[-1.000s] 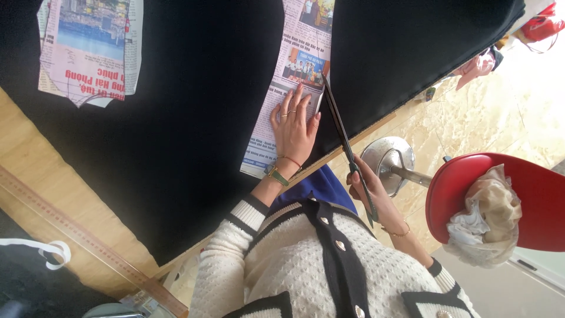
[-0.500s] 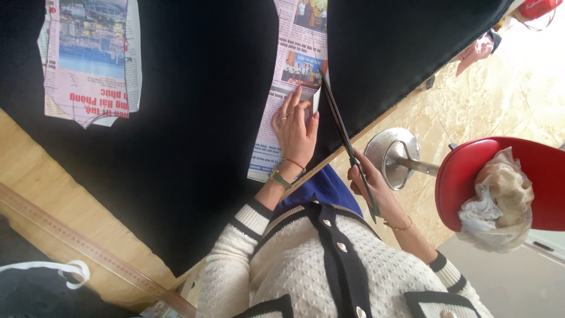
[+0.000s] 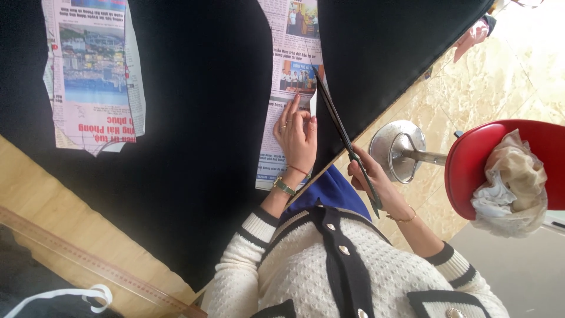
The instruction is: The person uses shears to cut a piece of black fabric that is laid out on a table with newspaper patterns placed on top. They carefully follow the newspaper outlines to cut the fabric into specific shapes, then remove the newspaper pieces and smooth the fabric.
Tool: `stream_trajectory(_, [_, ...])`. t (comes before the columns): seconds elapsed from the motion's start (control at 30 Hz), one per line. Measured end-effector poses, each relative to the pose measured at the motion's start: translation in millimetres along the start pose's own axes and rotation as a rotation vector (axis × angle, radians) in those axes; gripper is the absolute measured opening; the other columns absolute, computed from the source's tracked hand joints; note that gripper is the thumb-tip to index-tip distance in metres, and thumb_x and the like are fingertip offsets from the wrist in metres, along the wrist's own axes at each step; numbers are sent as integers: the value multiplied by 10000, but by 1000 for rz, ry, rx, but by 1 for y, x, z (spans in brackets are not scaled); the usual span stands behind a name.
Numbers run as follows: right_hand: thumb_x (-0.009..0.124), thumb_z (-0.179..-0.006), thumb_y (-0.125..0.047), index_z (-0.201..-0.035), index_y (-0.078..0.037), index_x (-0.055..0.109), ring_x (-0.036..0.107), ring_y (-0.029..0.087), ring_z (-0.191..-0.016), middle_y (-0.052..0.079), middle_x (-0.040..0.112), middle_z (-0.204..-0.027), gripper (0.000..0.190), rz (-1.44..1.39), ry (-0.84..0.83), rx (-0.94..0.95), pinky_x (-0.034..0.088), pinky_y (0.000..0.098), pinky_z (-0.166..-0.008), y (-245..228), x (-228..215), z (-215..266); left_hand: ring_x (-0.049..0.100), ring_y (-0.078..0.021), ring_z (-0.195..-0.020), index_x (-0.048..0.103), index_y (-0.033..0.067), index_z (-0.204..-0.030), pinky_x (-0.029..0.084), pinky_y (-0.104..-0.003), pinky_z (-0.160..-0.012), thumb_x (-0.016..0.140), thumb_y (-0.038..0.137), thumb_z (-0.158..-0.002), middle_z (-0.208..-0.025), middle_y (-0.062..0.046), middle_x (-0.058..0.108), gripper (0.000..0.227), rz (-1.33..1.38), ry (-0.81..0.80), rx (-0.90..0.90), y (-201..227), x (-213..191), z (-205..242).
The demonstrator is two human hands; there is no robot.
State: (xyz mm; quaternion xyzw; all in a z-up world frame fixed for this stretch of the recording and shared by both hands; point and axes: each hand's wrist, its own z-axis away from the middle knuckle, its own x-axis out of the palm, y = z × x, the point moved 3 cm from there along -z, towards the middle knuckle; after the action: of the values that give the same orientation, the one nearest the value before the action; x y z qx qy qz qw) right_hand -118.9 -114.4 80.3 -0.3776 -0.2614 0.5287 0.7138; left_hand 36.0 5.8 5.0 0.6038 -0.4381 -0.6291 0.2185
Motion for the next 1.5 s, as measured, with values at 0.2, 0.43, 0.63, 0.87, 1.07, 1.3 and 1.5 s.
stream_trajectory(0.2, [518, -1054, -356, -1571, -89, 394, 493, 100, -635, 88, 541, -862, 594, 16, 24, -22, 410, 215, -548, -1, 2, -11, 405, -256, -1470, 541, 202, -1017, 265, -485, -1126, 475, 405, -1060, -1581, -7, 461, 218, 50, -9, -3, 0, -4, -1])
stream_trajectory(0.43, [524, -1049, -368, -1575, -92, 400, 490, 102, -647, 94, 546, -864, 607, 4, 56, -5, 415, 227, -551, -16, 18, -18, 405, -253, -1469, 532, 195, -1008, 245, -470, -1128, 481, 382, -1063, -1574, -9, 474, 201, 120, -41, -34, 5, -13, -2])
stream_trajectory(0.63, [527, -1055, -355, -1580, -117, 395, 476, 103, -613, 76, 527, -842, 592, -59, 65, 19, 393, 207, -523, -16, 26, -18, 408, -269, -1458, 527, 180, -994, 243, -477, -1115, 500, 364, -1058, -1556, -39, 493, 196, 147, -49, -64, 9, -18, -4])
stream_trajectory(0.87, [501, -1054, -375, -1572, -72, 388, 481, 109, -604, 100, 537, -856, 612, -87, 60, -29, 371, 217, -506, -32, 40, -26, 419, -245, -1454, 524, 185, -987, 237, -447, -1129, 511, 353, -1057, -1541, -16, 512, 182, 178, -40, -74, 11, -21, -6])
stream_trajectory(1.07, [505, -1062, -367, -1559, -40, 390, 483, 108, -593, 102, 543, -848, 606, -102, 77, -64, 356, 226, -503, -30, 46, -34, 422, -257, -1450, 523, 178, -985, 226, -452, -1137, 515, 342, -1059, -1532, -23, 521, 180, 236, -45, -96, 10, -24, -5])
stream_trajectory(1.3, [500, -1072, -359, -1559, -41, 377, 507, 109, -579, 96, 552, -839, 594, -126, 89, -62, 364, 223, -495, -15, 45, -41, 432, -256, -1445, 531, 170, -979, 233, -448, -1146, 520, 331, -1056, -1520, -27, 534, 178, 274, -51, -107, 9, -27, -7])
stream_trajectory(1.5, [492, -1070, -408, -1579, -75, 372, 538, 111, -628, 96, 550, -890, 620, -62, 85, -43, 395, 225, -532, -33, 48, -55, 435, -242, -1441, 522, 185, -975, 232, -446, -1143, 504, 340, -1063, -1519, -6, 533, 180, 297, -60, -124, 9, -28, -7])
